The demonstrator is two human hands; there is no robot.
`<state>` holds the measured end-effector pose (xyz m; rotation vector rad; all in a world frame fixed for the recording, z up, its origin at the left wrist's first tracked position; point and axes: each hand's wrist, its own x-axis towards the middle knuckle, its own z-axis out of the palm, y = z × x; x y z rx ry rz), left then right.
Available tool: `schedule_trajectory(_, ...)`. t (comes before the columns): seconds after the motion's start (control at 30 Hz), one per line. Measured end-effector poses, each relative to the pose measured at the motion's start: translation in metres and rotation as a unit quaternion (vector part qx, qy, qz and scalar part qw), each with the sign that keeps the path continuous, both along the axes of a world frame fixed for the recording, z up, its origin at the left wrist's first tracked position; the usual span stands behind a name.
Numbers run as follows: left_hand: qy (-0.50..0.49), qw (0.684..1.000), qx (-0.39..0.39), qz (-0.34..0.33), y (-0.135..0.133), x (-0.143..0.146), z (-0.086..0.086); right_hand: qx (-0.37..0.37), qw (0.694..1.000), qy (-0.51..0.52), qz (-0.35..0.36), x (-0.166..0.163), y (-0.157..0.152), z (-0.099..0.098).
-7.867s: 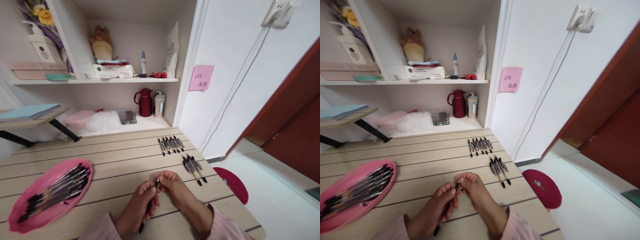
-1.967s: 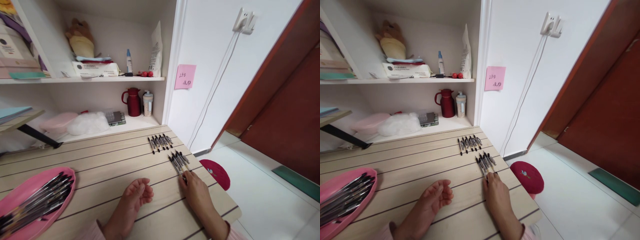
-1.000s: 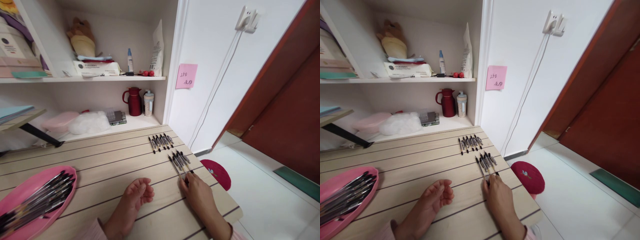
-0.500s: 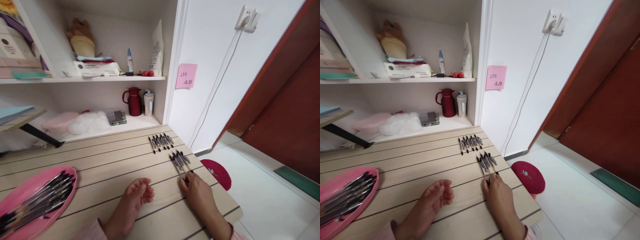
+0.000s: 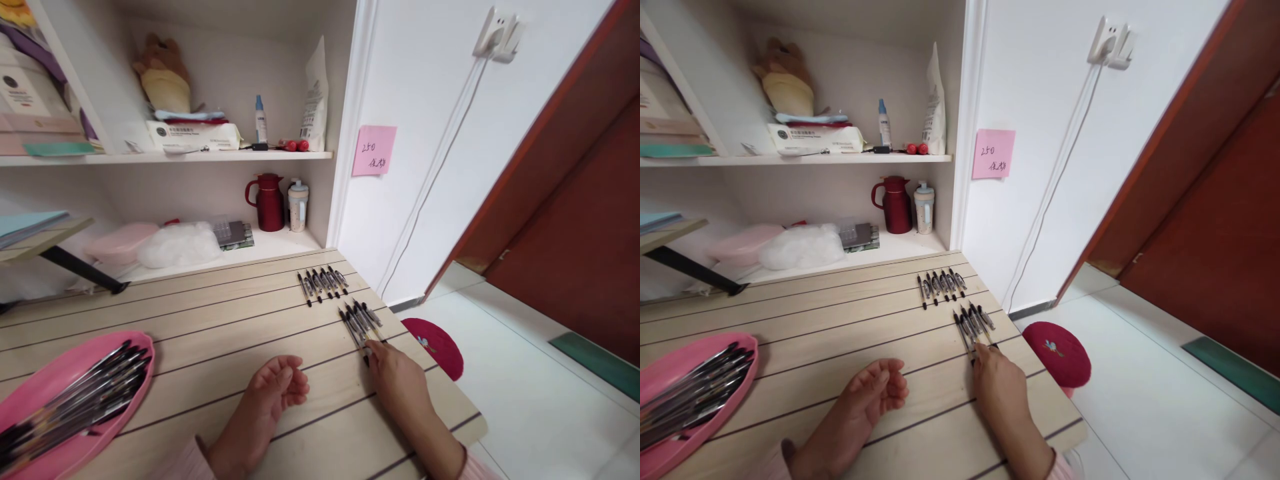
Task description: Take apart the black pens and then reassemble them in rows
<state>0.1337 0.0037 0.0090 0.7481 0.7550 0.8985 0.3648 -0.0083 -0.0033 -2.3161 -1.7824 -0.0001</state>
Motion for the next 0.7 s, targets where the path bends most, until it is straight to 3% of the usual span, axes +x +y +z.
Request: schedule_trajectory(0.7, -0.004, 1.0, 0.002, 0.005, 0.0001, 0.0008, -0.0014, 0.003, 1.0, -0.006, 0.004, 0.0013, 0.0031, -0.0048)
